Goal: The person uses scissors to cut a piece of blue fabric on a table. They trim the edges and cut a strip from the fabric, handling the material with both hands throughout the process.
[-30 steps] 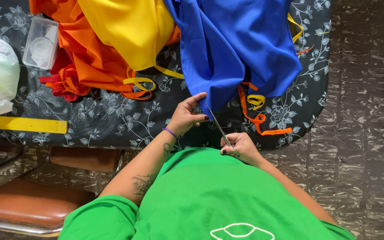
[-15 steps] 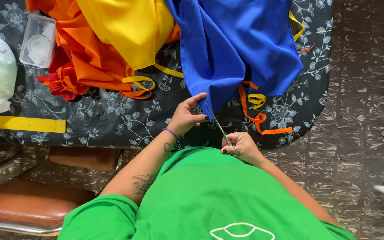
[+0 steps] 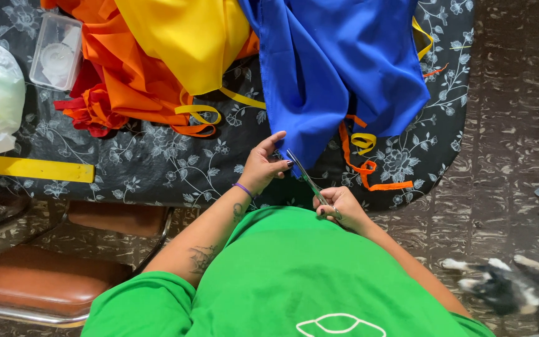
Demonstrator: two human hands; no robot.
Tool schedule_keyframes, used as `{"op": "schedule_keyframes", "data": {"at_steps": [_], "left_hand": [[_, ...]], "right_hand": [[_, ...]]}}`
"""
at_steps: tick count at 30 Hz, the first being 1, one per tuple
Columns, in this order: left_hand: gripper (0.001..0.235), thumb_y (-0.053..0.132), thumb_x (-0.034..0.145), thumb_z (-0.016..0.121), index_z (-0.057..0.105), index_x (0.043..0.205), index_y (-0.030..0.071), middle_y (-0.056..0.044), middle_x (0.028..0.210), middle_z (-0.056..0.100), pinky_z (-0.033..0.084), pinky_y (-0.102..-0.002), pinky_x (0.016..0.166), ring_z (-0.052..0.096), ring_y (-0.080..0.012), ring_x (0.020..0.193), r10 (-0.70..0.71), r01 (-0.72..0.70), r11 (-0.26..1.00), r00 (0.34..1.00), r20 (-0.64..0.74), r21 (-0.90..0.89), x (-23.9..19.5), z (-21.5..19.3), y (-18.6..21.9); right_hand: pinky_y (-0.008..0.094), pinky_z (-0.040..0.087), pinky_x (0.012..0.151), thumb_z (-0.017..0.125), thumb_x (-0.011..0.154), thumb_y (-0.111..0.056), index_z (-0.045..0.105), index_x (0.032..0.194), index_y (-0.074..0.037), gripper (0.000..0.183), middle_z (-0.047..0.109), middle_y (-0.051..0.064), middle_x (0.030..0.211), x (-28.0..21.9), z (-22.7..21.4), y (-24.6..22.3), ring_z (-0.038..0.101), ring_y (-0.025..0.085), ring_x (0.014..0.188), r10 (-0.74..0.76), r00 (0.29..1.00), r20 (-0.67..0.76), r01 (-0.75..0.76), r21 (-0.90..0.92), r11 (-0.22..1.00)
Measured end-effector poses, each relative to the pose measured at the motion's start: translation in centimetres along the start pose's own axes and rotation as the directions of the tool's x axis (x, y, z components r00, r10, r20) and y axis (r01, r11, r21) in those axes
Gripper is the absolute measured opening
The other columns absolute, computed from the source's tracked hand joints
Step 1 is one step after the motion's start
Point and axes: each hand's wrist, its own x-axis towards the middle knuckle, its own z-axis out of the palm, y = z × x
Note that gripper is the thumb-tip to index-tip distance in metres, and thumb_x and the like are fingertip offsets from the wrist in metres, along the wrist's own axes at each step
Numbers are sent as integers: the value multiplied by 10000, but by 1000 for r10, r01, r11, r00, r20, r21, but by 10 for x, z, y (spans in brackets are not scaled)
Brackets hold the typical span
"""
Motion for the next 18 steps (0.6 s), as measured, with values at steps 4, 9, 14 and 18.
{"op": "schedule_keyframes", "data": {"at_steps": [4, 9, 14, 18], "left_hand": [[916, -162, 793, 864, 520, 1597, 110, -126, 1305, 694, 710, -265, 542, 801, -200, 796, -1, 1, 1000, 1000, -14, -11, -2, -6, -5], [955, -164, 778, 870, 489, 1612, 101, -115, 1319, 691, 706, -249, 537, 812, -213, 809, -8, 7, 999, 1000, -26, -46, -1, -10, -3], [980, -167, 779, 873, 468, 1627, 111, -116, 1377, 682, 707, -258, 535, 817, -224, 811, -26, 26, 998, 1000, -6, -60, 3, -12, -8], [992, -178, 778, 866, 458, 1634, 116, -111, 1396, 677, 706, -269, 531, 819, -234, 798, -36, 37, 997, 999, 21, -64, 2, -9, -11]], "right_hand": [[194, 362, 247, 1006, 715, -142, 710, 846, 141, 430, 507, 96, 408, -5, 12, -14, 475, 82, 264, -28, 999, 46, 26, 50, 998], [208, 348, 224, 997, 734, -306, 716, 811, 114, 511, 506, 64, 405, -17, 3, -23, 468, 65, 258, -21, 997, 79, 18, 35, 999], [215, 332, 228, 991, 732, -338, 700, 804, 135, 561, 482, 89, 382, -21, -10, -16, 444, 83, 246, -7, 993, 118, 2, 48, 999], [198, 343, 263, 976, 761, -316, 706, 837, 134, 530, 493, 88, 370, -9, -2, -10, 460, 84, 259, -33, 990, 140, 22, 76, 997]]}}
